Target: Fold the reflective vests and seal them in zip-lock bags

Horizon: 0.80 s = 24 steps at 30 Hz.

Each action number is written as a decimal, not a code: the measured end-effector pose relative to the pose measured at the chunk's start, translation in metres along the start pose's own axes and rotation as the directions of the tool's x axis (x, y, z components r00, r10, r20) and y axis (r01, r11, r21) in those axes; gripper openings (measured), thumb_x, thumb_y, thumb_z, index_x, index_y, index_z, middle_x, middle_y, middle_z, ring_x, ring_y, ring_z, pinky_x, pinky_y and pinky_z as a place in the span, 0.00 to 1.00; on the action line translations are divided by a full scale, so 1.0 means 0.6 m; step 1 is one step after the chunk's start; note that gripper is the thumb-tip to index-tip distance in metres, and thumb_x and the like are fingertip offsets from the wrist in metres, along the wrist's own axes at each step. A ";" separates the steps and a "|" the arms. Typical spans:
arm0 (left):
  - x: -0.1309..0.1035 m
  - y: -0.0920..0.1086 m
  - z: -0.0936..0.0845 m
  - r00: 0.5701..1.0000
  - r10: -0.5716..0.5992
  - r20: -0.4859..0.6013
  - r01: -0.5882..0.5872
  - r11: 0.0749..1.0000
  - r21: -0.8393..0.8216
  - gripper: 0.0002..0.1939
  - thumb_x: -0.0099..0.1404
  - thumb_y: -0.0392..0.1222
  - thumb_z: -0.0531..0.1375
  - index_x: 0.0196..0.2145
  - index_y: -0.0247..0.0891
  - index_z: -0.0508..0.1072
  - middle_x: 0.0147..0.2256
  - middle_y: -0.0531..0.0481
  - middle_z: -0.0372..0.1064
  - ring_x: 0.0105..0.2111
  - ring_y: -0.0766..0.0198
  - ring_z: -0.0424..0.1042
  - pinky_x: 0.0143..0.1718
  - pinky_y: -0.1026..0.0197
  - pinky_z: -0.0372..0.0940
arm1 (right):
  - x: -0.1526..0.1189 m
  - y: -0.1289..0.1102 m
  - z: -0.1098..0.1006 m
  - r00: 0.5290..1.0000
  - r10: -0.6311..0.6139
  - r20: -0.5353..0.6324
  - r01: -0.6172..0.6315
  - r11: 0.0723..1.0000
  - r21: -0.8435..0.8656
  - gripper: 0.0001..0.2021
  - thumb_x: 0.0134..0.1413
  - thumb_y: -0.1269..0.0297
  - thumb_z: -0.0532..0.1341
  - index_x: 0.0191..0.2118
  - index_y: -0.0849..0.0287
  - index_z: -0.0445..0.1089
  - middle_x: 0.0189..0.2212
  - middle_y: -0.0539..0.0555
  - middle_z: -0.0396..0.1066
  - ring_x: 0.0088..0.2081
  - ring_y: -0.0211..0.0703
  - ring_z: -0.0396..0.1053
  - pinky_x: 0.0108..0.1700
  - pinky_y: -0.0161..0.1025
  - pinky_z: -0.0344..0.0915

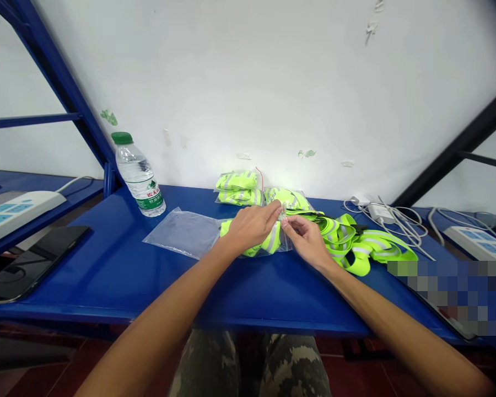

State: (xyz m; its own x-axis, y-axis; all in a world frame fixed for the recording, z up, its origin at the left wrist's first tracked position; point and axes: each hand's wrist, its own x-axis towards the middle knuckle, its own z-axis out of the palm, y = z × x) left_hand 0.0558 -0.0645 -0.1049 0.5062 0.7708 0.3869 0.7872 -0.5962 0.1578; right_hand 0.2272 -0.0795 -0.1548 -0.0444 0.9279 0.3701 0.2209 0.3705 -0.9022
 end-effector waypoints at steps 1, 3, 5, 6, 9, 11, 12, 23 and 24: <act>0.000 0.000 0.000 1.000 0.001 0.002 -0.001 1.000 0.002 0.23 0.75 0.54 0.37 0.48 0.45 0.67 0.31 0.48 0.74 0.31 0.55 0.74 0.30 0.61 0.57 | 0.001 0.001 0.000 1.000 -0.003 0.004 0.003 1.000 0.017 0.18 0.52 0.46 0.64 0.35 0.58 0.71 0.29 0.53 0.72 0.31 0.41 0.68 0.33 0.37 0.65; -0.001 0.000 -0.001 1.000 -0.002 0.008 0.001 1.000 0.005 0.23 0.75 0.54 0.37 0.48 0.45 0.67 0.31 0.48 0.74 0.31 0.56 0.74 0.30 0.61 0.57 | 0.001 0.004 -0.001 1.000 -0.006 0.019 0.005 0.999 0.040 0.18 0.53 0.47 0.64 0.35 0.58 0.71 0.29 0.52 0.72 0.31 0.41 0.68 0.34 0.37 0.65; 0.000 0.001 -0.002 1.000 -0.002 0.010 0.002 1.000 0.010 0.23 0.75 0.54 0.37 0.48 0.45 0.67 0.31 0.48 0.74 0.31 0.56 0.74 0.30 0.61 0.57 | 0.001 0.006 -0.002 1.000 -0.007 0.031 0.006 0.999 0.039 0.17 0.54 0.48 0.64 0.35 0.58 0.71 0.29 0.52 0.72 0.31 0.40 0.67 0.33 0.36 0.64; 0.000 0.001 -0.003 1.000 0.002 0.013 -0.002 1.000 0.013 0.23 0.75 0.54 0.36 0.48 0.45 0.67 0.31 0.48 0.74 0.32 0.55 0.74 0.30 0.61 0.57 | 0.001 0.007 -0.003 0.999 -0.008 0.032 0.007 0.999 0.035 0.16 0.54 0.48 0.64 0.35 0.58 0.70 0.29 0.52 0.72 0.30 0.39 0.66 0.33 0.35 0.63; 0.001 0.003 -0.004 1.000 0.017 0.024 -0.018 1.000 0.024 0.24 0.75 0.53 0.35 0.50 0.45 0.65 0.32 0.48 0.74 0.33 0.55 0.75 0.30 0.61 0.57 | 0.000 0.006 -0.003 0.999 -0.010 0.036 0.009 0.999 0.035 0.16 0.54 0.48 0.64 0.34 0.59 0.70 0.29 0.51 0.71 0.29 0.38 0.66 0.32 0.35 0.63; 0.000 0.005 -0.005 0.999 0.026 0.040 -0.027 0.999 0.033 0.24 0.75 0.53 0.34 0.51 0.45 0.64 0.33 0.48 0.75 0.33 0.55 0.75 0.30 0.61 0.57 | 0.000 0.005 -0.003 0.999 -0.015 0.030 0.014 0.999 0.045 0.16 0.54 0.48 0.64 0.34 0.58 0.70 0.29 0.51 0.71 0.30 0.38 0.66 0.33 0.35 0.63; 0.000 0.006 -0.005 0.998 0.032 0.050 -0.034 0.999 0.041 0.25 0.75 0.53 0.33 0.52 0.45 0.64 0.34 0.48 0.75 0.33 0.55 0.75 0.30 0.61 0.58 | 0.001 0.005 -0.002 0.999 -0.023 0.027 0.022 0.998 0.052 0.16 0.55 0.48 0.63 0.35 0.58 0.70 0.29 0.51 0.71 0.30 0.39 0.66 0.34 0.35 0.63; -0.005 0.016 -0.004 0.994 0.076 0.080 -0.084 0.991 0.103 0.26 0.75 0.54 0.32 0.51 0.45 0.63 0.35 0.49 0.75 0.34 0.55 0.75 0.30 0.61 0.59 | -0.004 0.004 0.000 0.993 -0.113 -0.033 0.112 0.993 -0.036 0.14 0.58 0.51 0.61 0.30 0.57 0.68 0.24 0.49 0.68 0.27 0.39 0.65 0.30 0.35 0.62; -0.005 0.016 -0.003 0.994 0.075 0.080 -0.083 0.991 0.102 0.26 0.75 0.54 0.31 0.51 0.45 0.63 0.35 0.49 0.75 0.34 0.55 0.75 0.30 0.61 0.59 | -0.004 0.003 0.000 0.992 -0.123 -0.036 0.121 0.992 -0.048 0.14 0.58 0.52 0.61 0.31 0.57 0.69 0.25 0.50 0.69 0.28 0.39 0.65 0.31 0.36 0.62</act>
State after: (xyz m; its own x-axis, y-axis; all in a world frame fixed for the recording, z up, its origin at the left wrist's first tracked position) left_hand 0.0610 -0.0730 -0.1029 0.5902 0.7394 0.3240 0.7743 -0.6320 0.0321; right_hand 0.2277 -0.0812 -0.1576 -0.0359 0.8734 0.4857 0.2600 0.4774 -0.8393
